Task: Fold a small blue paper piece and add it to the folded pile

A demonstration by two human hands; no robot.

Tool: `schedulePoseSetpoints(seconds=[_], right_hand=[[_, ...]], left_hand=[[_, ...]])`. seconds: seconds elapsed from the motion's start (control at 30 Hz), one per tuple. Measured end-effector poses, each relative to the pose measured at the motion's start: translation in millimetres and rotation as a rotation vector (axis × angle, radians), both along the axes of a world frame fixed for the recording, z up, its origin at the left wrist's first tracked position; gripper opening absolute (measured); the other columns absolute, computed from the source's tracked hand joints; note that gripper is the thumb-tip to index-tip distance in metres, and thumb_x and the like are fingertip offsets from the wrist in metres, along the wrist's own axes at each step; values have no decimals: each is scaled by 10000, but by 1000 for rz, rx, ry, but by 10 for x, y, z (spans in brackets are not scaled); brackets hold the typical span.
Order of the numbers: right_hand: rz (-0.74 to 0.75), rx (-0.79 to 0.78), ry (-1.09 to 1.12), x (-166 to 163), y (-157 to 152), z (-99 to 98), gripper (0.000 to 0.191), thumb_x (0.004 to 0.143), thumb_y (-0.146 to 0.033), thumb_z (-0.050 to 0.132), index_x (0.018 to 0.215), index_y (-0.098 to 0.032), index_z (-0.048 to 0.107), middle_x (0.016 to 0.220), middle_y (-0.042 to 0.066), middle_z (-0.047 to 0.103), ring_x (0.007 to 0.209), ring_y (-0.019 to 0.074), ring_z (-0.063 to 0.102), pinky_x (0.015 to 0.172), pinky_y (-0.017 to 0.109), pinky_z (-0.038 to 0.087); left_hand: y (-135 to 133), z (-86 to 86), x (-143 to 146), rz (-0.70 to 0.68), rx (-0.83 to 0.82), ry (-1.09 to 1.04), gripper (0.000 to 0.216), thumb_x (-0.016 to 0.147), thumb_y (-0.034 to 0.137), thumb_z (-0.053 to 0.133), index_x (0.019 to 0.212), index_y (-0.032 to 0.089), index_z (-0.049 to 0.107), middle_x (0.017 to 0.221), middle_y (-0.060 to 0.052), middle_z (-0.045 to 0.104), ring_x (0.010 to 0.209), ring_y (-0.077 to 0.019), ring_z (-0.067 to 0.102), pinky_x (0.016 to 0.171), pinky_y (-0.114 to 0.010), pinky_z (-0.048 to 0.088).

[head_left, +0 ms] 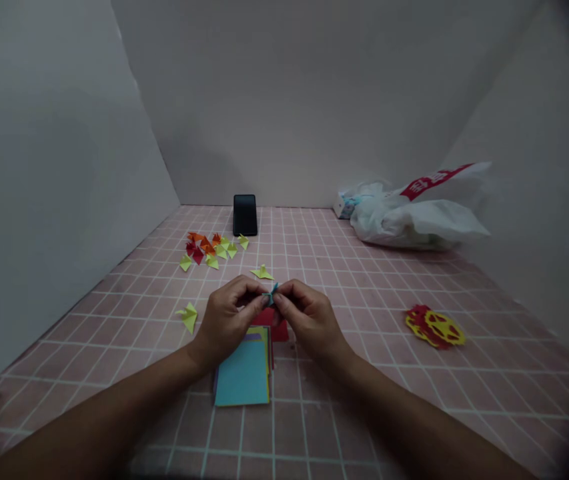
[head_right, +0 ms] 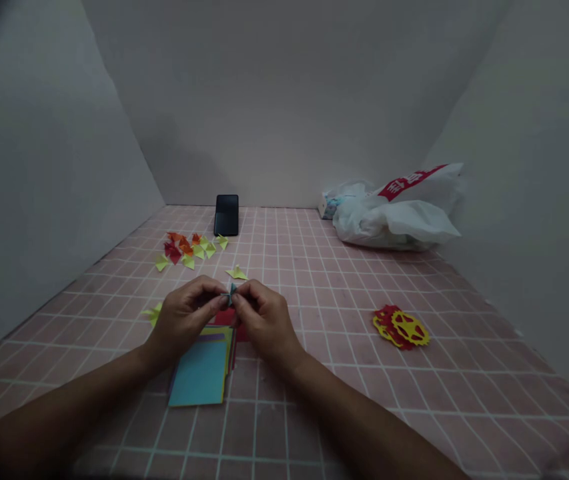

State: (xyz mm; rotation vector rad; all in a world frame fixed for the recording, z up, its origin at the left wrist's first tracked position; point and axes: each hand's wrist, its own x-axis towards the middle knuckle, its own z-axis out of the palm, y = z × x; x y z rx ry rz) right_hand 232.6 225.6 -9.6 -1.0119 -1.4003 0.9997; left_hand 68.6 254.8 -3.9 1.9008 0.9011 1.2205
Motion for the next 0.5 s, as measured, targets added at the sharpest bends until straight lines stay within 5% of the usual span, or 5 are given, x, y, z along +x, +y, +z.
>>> schedulePoseSetpoints(seconds=[0.23, 0.5], right_hand=[[-133, 90, -186, -12, -16, -19, 147, 893, -257, 550, 761, -194, 571, 677, 0, 580, 612, 132, 540, 583, 271, 413], [-76, 71, -185, 5, -20, 14, 192, 884, -278, 548, 711, -193, 560, 634, -6, 548, 582, 131, 505, 559, 272, 386]], left_hand=[[-22, 45, 2, -23, -35, 35, 66, 879, 220, 640, 862, 164, 670, 830, -31, 670, 779, -152, 642, 702, -269, 498], [-2, 59, -3, 6, 77, 121, 108, 882, 193, 621, 782, 158, 640, 750, -9, 612, 695, -125, 576, 638, -245, 435]])
